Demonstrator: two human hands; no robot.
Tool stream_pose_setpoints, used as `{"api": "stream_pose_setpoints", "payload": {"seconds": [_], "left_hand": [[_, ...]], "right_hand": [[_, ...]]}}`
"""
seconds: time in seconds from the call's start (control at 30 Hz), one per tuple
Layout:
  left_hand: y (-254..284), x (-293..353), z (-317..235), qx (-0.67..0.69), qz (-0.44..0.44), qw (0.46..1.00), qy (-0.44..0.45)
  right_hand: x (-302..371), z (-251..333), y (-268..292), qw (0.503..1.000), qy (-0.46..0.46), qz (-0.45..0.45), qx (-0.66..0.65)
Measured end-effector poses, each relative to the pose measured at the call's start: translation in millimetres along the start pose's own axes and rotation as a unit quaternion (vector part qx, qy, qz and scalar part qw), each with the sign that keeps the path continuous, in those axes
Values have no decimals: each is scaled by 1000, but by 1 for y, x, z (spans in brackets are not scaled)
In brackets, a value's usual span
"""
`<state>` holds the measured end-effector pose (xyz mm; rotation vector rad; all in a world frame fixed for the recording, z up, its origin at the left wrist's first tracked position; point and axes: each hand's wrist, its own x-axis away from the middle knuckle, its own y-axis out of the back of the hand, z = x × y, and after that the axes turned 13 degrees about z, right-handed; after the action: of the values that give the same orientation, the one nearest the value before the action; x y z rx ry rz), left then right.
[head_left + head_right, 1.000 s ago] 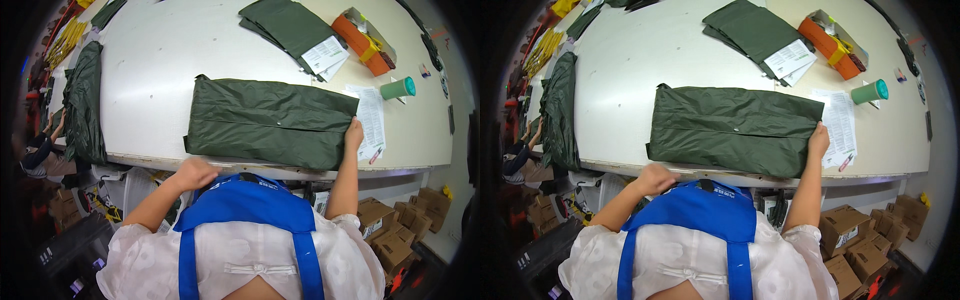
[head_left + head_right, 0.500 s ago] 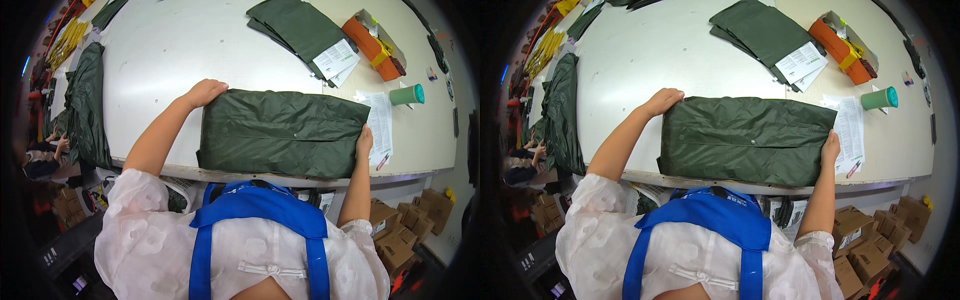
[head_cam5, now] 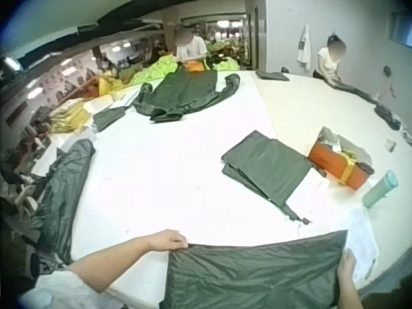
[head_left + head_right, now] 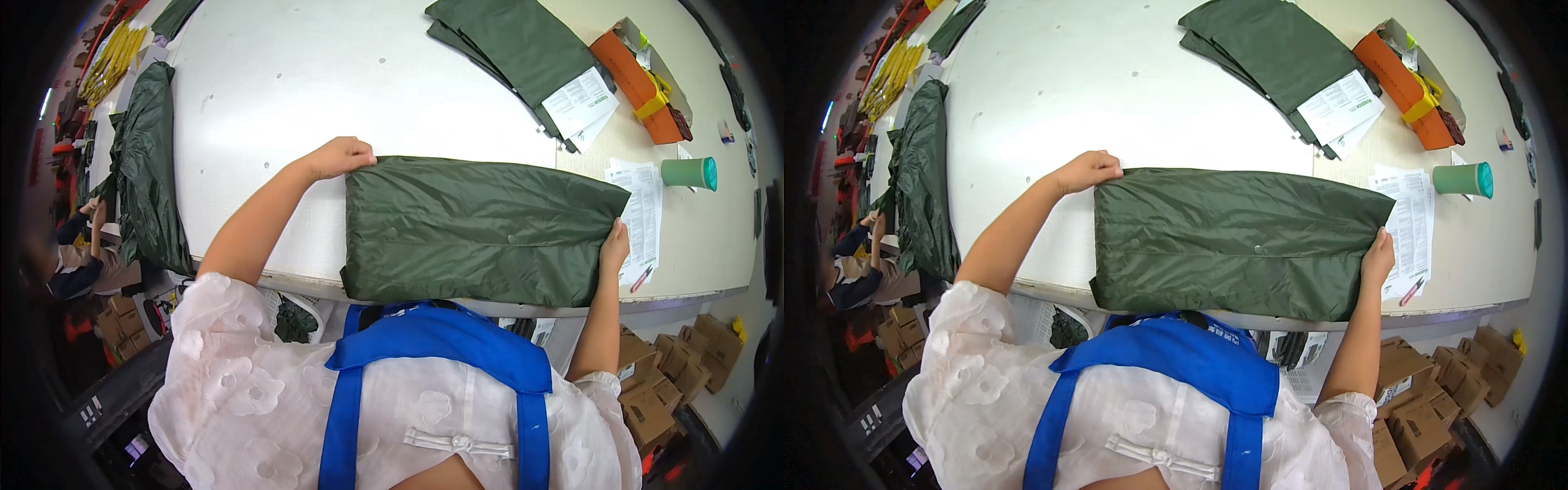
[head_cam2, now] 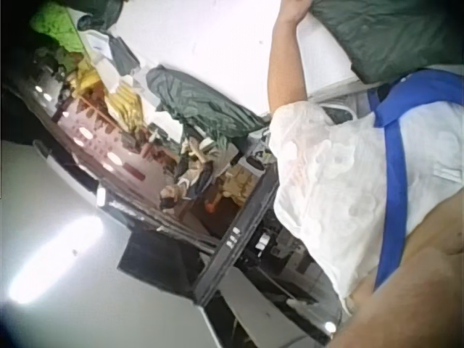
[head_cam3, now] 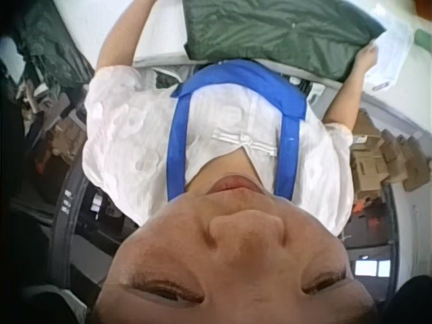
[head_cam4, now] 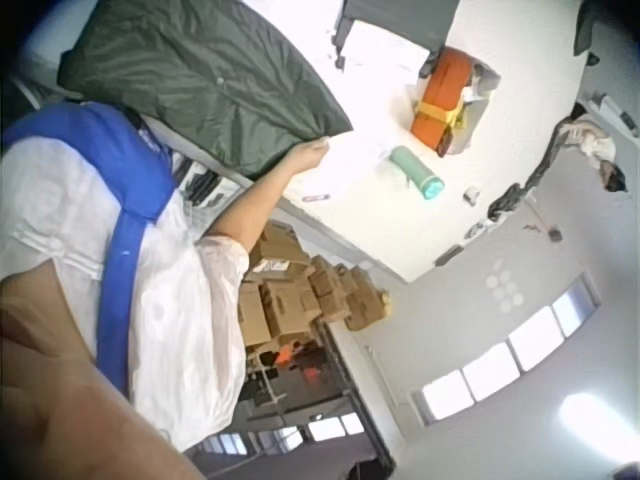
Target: The person folds a green jacket on a white table. They smooth the fabric, fold the sleeves inward, fold the body in half, then in thirds, and press the folded jacket flat. The folded jacket is placed on a stack of similar items.
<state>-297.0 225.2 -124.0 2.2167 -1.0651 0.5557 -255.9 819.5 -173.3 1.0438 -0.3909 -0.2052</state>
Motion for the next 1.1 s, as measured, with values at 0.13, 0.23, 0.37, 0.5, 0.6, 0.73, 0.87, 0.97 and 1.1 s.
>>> {"api": "stream_pose_setpoints", "payload": {"seconds": [0.13, 0.23, 0.37, 0.5, 0.6, 0.73, 0.87, 0.97, 1.1], "left_hand": [[-14, -24, 40, 177, -236, 952, 79], [-13, -24, 10, 47, -327, 940, 86], [-66, 8, -60, -211, -400, 892, -16], [-113, 16, -77, -381, -197, 903, 20], [-123, 0, -56, -397, -180, 900, 26], [-121, 4, -62, -390, -195, 900, 4], [-127, 1, -59, -393, -199, 898, 2], [-128, -1, -58, -404, -195, 894, 3], [-122, 8, -77, -397, -215, 892, 6]], "right_hand": [[2, 13, -7, 1000, 5, -9, 5], [-7, -2, -7, 999, -9, 9, 32], [1, 18, -4, 999, -42, -12, -25], [3, 38, 1, 999, -13, -27, 39], [7, 46, 5, 998, -57, -23, 30], [-2, 0, 29, 940, -29, -30, -339], [40, -39, 38, 971, -144, 52, -185], [82, 17, 32, 999, -40, 30, 0], [77, 28, 40, 993, -70, 43, 82]]}}
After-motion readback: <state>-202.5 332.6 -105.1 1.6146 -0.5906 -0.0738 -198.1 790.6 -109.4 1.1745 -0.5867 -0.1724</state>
